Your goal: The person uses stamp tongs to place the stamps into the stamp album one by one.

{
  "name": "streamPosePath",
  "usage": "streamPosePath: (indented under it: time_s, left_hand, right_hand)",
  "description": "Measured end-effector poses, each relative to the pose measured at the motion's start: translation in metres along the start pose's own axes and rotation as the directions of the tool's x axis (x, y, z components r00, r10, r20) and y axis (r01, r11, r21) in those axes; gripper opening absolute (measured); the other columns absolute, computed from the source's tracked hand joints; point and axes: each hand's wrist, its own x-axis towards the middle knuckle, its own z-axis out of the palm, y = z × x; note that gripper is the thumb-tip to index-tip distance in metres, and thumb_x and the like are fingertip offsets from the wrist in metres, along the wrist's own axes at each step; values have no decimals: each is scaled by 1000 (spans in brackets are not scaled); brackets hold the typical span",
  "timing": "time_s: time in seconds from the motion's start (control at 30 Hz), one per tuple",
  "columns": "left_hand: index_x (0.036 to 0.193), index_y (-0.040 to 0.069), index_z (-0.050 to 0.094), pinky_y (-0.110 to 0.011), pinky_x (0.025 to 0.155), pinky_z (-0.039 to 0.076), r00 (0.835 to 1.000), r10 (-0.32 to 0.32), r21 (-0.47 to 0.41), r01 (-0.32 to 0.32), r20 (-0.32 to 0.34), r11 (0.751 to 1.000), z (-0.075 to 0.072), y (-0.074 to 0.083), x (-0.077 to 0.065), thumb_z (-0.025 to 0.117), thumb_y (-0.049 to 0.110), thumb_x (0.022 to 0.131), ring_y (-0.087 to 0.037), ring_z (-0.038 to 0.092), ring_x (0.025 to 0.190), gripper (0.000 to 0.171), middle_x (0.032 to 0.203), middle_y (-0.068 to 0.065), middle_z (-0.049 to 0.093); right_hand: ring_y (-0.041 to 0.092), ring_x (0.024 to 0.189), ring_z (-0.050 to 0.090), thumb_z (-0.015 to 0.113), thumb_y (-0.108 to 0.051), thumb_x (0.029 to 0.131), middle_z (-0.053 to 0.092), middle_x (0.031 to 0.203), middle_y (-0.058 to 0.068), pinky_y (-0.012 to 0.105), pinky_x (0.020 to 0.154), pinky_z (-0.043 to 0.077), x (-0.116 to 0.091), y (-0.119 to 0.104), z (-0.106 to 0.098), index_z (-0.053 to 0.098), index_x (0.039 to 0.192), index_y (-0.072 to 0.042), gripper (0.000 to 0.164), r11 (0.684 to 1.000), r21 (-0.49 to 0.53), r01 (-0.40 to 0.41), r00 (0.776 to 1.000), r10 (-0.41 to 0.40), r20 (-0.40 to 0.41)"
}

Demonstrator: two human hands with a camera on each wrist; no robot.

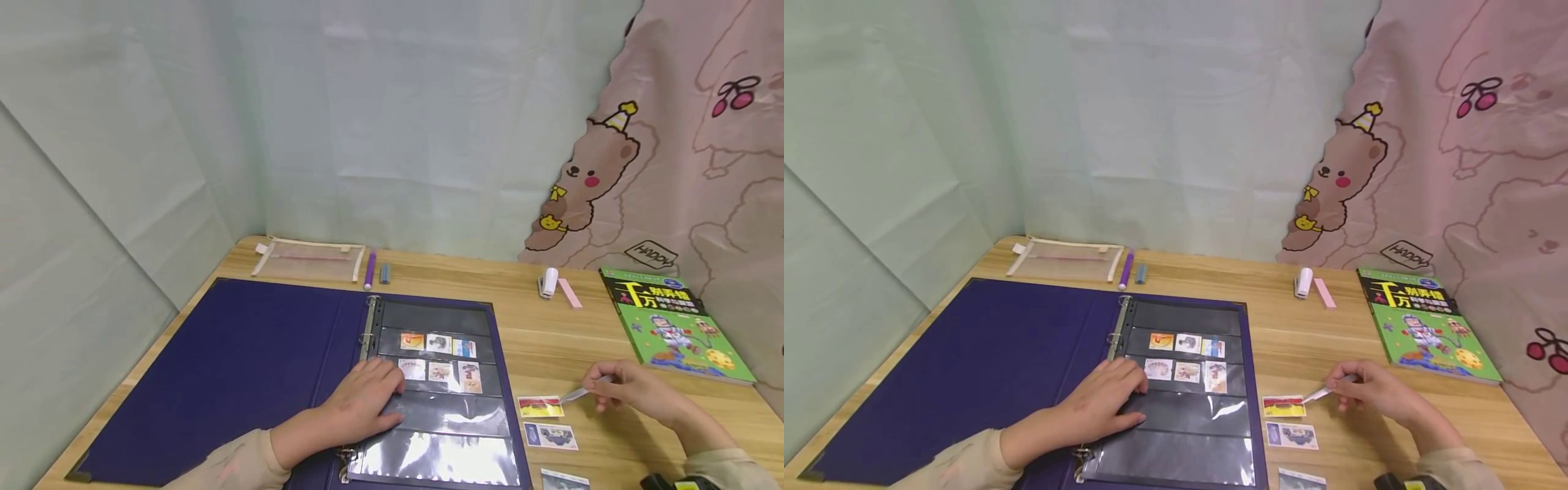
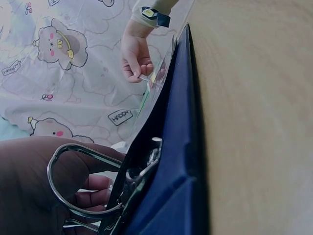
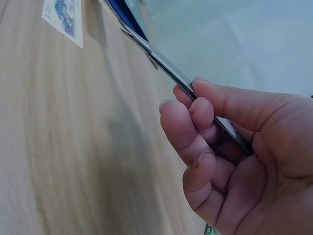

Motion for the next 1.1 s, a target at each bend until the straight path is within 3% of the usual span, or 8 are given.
streamPosePath:
  time_s: [0.47, 0.63, 0.9, 1.1]
  left_hand:
    - [88, 21, 47, -28, 80, 35, 999, 7, 5, -7, -34, 1000, 2, 0, 0, 68, 41, 73, -7, 41, 85, 33, 89, 10, 47]
    - [88, 21, 47, -28, 79, 34, 999, 6, 3, -6, -33, 1000, 3, 0, 0, 68, 41, 73, -7, 41, 85, 33, 89, 10, 47]
    - [88, 21, 47, -28, 79, 35, 999, 10, 4, -10, -33, 1000, 2, 1, 1, 68, 41, 73, -8, 41, 85, 32, 90, 10, 47]
    - [88, 22, 47, -28, 80, 35, 999, 6, 10, -6, -35, 1000, 2, -1, 1, 68, 42, 73, -7, 41, 85, 33, 88, 11, 46]
  right_hand:
    - [21, 65, 57, 38, -5, 94, 62, 73, 7, 32, 50, 39, -4, -13, -9, 53, 94, 5, 18, 991, -12, 131, 991, -131, 7]
    - [19, 65, 57, 39, -6, 94, 62, 73, 9, 30, 51, 38, -3, -25, -9, 54, 94, 1, 17, 988, -72, 140, 990, -142, -22]
    - [18, 63, 53, 40, -7, 94, 62, 73, 8, 33, 49, 34, 0, -34, -7, 51, 93, 7, 18, 985, -94, 145, 988, -149, -41]
    - [15, 62, 53, 42, -9, 94, 63, 73, 3, 32, 48, 34, 10, -47, -2, 54, 91, 2, 17, 984, -105, 145, 986, -153, -73]
